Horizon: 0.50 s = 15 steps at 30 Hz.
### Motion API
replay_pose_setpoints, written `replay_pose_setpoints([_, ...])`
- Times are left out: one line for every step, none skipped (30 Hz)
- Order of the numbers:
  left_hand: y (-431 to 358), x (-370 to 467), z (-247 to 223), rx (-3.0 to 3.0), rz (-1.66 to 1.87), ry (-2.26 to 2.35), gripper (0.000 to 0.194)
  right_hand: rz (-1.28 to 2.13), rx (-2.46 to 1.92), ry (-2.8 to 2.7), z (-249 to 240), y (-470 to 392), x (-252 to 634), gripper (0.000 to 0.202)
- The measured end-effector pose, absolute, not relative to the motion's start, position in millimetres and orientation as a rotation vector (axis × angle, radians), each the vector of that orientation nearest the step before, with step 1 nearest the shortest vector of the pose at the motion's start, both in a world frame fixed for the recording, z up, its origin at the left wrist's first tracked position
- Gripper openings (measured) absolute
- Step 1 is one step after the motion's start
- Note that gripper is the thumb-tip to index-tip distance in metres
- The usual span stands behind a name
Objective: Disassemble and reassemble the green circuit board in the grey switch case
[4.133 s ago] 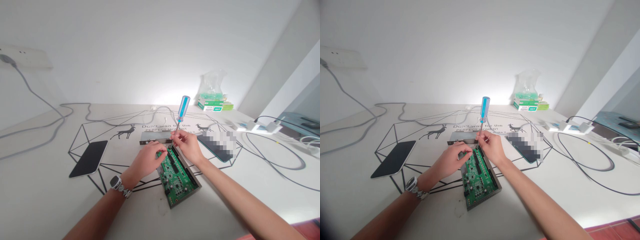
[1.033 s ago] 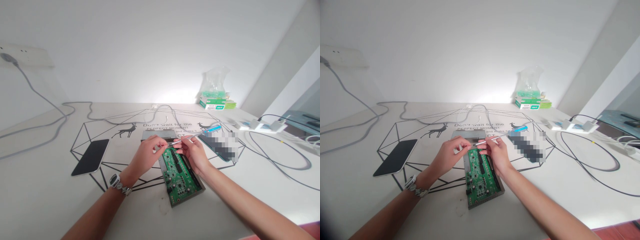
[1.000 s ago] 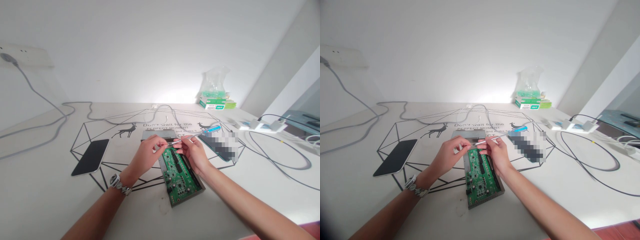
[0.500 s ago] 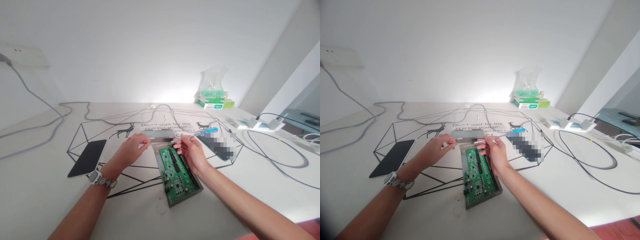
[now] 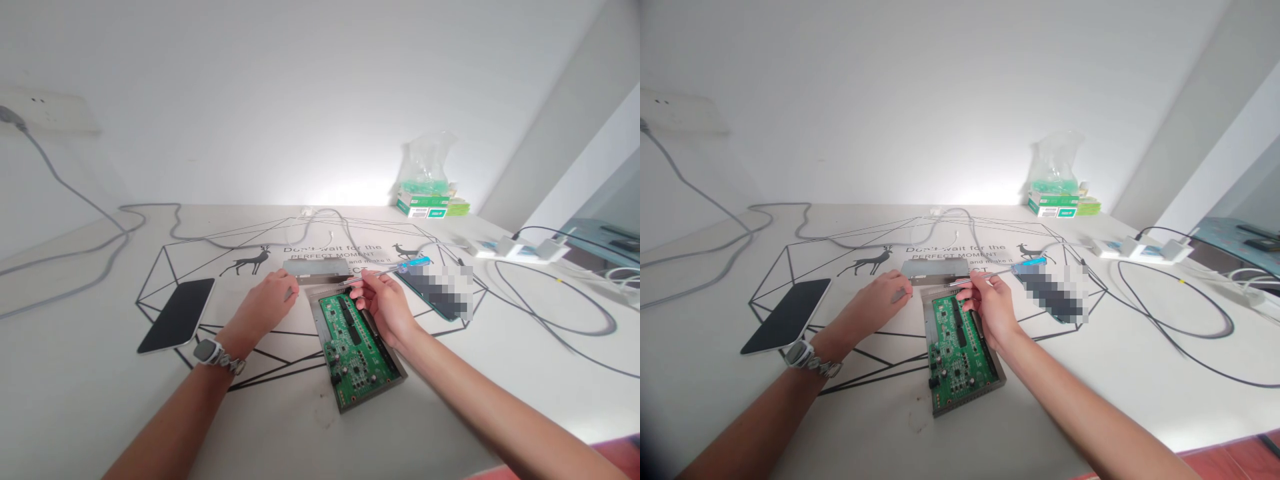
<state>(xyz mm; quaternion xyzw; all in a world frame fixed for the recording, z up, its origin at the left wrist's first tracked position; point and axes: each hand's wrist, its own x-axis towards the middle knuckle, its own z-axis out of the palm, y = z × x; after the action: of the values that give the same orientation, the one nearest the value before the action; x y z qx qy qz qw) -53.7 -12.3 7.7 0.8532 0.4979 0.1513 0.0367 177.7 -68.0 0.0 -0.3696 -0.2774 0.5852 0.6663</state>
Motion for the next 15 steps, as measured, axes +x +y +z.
replay_pose_setpoints([-12,-54,7,2.612,0.475,1.523,0.021,1.318,-0.838,-0.634,0,-68,178,0.022])
replay_pose_setpoints([-11,-55,7,2.602,0.489,1.514,0.021,1.316,-0.841,-0.639,0,-68,178,0.022])
replay_pose_setpoints([-10,-55,5,2.591,0.507,1.502,0.021,1.314,-0.844,-0.642,0,-69,178,0.022])
replay_pose_setpoints([-8,-56,4,2.579,0.526,1.485,0.020,1.313,-0.847,-0.644,0,-69,178,0.022])
replay_pose_setpoints([-7,-57,2,2.567,0.550,1.464,0.020,1.312,-0.850,-0.645,0,-69,178,0.023])
replay_pose_setpoints([-5,-58,1,2.554,0.579,1.439,0.019,1.311,-0.853,-0.647,0,-69,178,0.023])
replay_pose_setpoints([-4,-58,-1,2.539,0.613,1.415,0.019,1.310,-0.855,-0.650,0,-69,178,0.023])
replay_pose_setpoints([-4,-58,-3,2.528,0.641,1.394,0.019,1.310,-0.856,-0.653,0,-68,178,0.024])
replay_pose_setpoints([-4,-57,-4,2.521,0.660,1.379,0.019,1.310,-0.856,-0.657,0,-68,178,0.024])
replay_pose_setpoints([-5,-55,-5,2.517,0.673,1.373,0.019,1.309,-0.854,-0.661,0,-68,178,0.024])
replay_pose_setpoints([-6,-53,-6,2.515,0.680,1.378,0.019,1.309,-0.851,-0.663,-1,-68,178,0.025])
replay_pose_setpoints([-8,-50,-6,2.515,0.678,1.394,0.020,1.309,-0.848,-0.665,-1,-68,178,0.025])
replay_pose_setpoints([-10,-47,-6,2.512,0.684,1.415,0.021,1.308,-0.845,-0.665,-1,-68,178,0.025])
replay_pose_setpoints([-13,-44,-6,2.507,0.688,1.441,0.022,1.306,-0.842,-0.665,-1,-68,178,0.026])
replay_pose_setpoints([-14,-41,-6,2.501,0.697,1.466,0.024,1.303,-0.842,-0.664,-1,-68,178,0.027])
